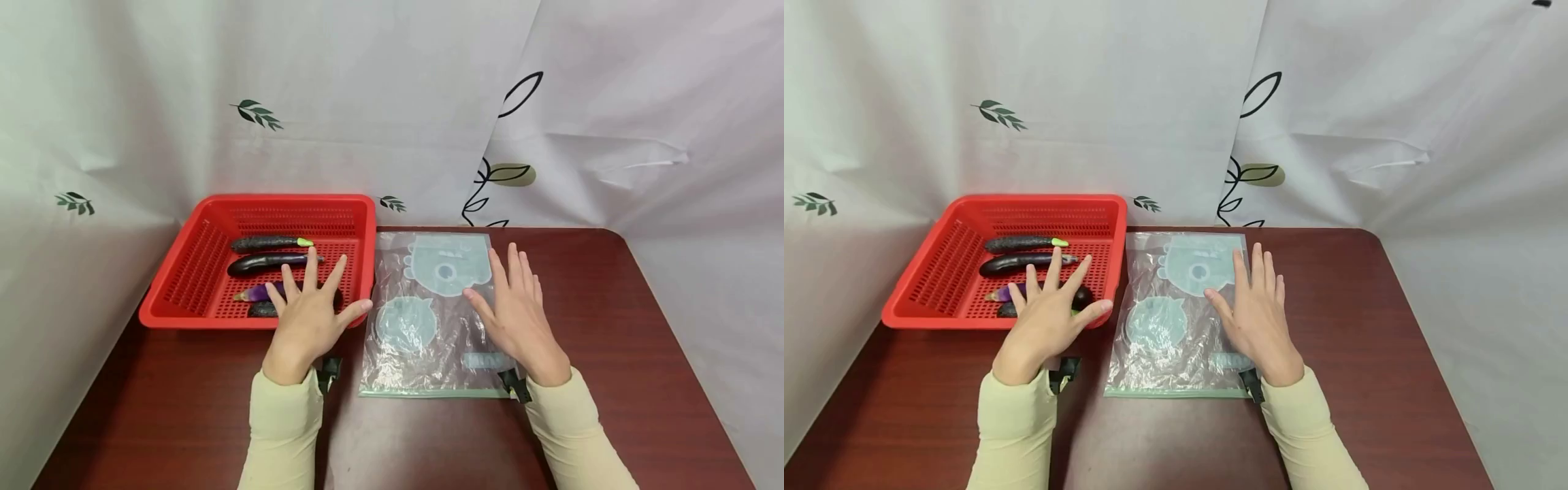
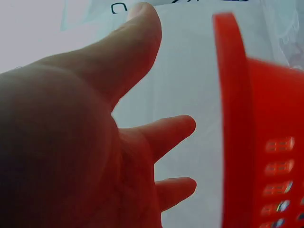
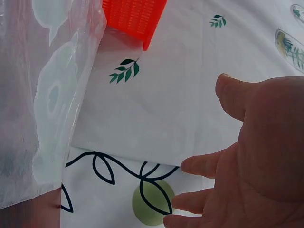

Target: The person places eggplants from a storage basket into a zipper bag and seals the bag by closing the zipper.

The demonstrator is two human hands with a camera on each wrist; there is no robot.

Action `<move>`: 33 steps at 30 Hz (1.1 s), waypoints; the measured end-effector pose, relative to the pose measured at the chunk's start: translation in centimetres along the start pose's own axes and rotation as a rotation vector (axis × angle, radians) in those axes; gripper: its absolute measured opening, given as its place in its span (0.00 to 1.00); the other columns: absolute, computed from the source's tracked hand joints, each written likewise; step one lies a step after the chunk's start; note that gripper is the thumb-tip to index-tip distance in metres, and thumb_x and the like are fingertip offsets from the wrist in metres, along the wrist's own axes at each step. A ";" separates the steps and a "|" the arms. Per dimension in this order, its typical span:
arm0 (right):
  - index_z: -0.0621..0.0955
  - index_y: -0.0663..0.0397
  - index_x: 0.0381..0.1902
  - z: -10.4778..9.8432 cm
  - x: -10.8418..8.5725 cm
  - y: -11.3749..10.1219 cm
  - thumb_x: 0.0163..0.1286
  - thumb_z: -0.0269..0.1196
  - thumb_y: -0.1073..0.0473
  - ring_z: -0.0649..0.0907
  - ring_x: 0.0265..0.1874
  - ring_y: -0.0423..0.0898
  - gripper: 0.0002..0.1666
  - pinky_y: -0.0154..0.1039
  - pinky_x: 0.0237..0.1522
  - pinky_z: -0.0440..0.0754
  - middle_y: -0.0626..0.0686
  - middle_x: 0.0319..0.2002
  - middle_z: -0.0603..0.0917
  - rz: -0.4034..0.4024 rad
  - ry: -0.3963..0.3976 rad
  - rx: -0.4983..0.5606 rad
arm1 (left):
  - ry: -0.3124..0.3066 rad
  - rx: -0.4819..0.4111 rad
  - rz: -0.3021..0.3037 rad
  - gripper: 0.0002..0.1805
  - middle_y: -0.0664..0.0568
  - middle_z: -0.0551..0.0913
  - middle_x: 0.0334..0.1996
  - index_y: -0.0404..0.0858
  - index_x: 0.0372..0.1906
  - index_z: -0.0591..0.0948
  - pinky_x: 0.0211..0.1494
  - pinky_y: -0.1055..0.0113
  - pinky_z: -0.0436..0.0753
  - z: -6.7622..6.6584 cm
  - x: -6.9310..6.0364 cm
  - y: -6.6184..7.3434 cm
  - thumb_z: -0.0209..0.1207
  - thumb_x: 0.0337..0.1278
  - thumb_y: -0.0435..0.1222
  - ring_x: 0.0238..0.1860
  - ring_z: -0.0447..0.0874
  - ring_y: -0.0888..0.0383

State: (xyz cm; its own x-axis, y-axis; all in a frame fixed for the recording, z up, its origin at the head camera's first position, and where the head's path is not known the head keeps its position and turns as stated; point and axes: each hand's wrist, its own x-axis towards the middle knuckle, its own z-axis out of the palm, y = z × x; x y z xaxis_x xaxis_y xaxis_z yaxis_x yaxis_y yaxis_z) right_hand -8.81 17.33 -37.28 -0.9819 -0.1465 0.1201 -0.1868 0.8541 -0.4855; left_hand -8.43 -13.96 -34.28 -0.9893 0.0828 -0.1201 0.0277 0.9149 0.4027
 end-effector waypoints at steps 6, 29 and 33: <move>0.51 0.59 0.80 -0.1 -0.2 0.0 0.76 0.55 0.40 0.40 0.78 0.65 0.48 0.68 0.71 0.42 0.65 0.80 0.39 -0.009 -0.008 -0.005 | 0.010 0.010 0.005 0.50 0.39 0.30 0.80 0.52 0.81 0.51 0.64 0.23 0.27 -1.1 0.2 -0.8 0.55 0.61 0.66 0.73 0.26 0.19; 0.57 0.59 0.78 0.9 -0.9 -0.7 0.73 0.61 0.42 0.48 0.76 0.69 0.47 0.68 0.71 0.49 0.69 0.78 0.47 -0.080 -0.119 -0.088 | -0.092 0.175 -0.032 0.48 0.33 0.34 0.79 0.45 0.81 0.52 0.60 0.17 0.43 -5.7 1.8 -2.8 0.58 0.64 0.59 0.70 0.43 0.16; 0.56 0.58 0.79 0.9 -1.4 -0.8 0.72 0.62 0.42 0.52 0.75 0.71 0.48 0.67 0.71 0.51 0.69 0.77 0.50 -0.092 -0.179 -0.090 | -0.099 0.205 -0.030 0.48 0.32 0.34 0.79 0.44 0.80 0.53 0.60 0.17 0.46 -6.3 2.5 -2.8 0.60 0.64 0.57 0.70 0.45 0.15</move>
State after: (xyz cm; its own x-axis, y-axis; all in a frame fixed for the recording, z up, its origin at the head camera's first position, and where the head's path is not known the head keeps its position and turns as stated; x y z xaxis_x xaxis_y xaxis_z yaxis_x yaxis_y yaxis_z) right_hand -7.34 16.39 -37.80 -0.9522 -0.3054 0.0004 -0.2802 0.8729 -0.3994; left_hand -11.88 -18.80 -29.96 -0.9716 0.0834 -0.2215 0.0370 0.9778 0.2062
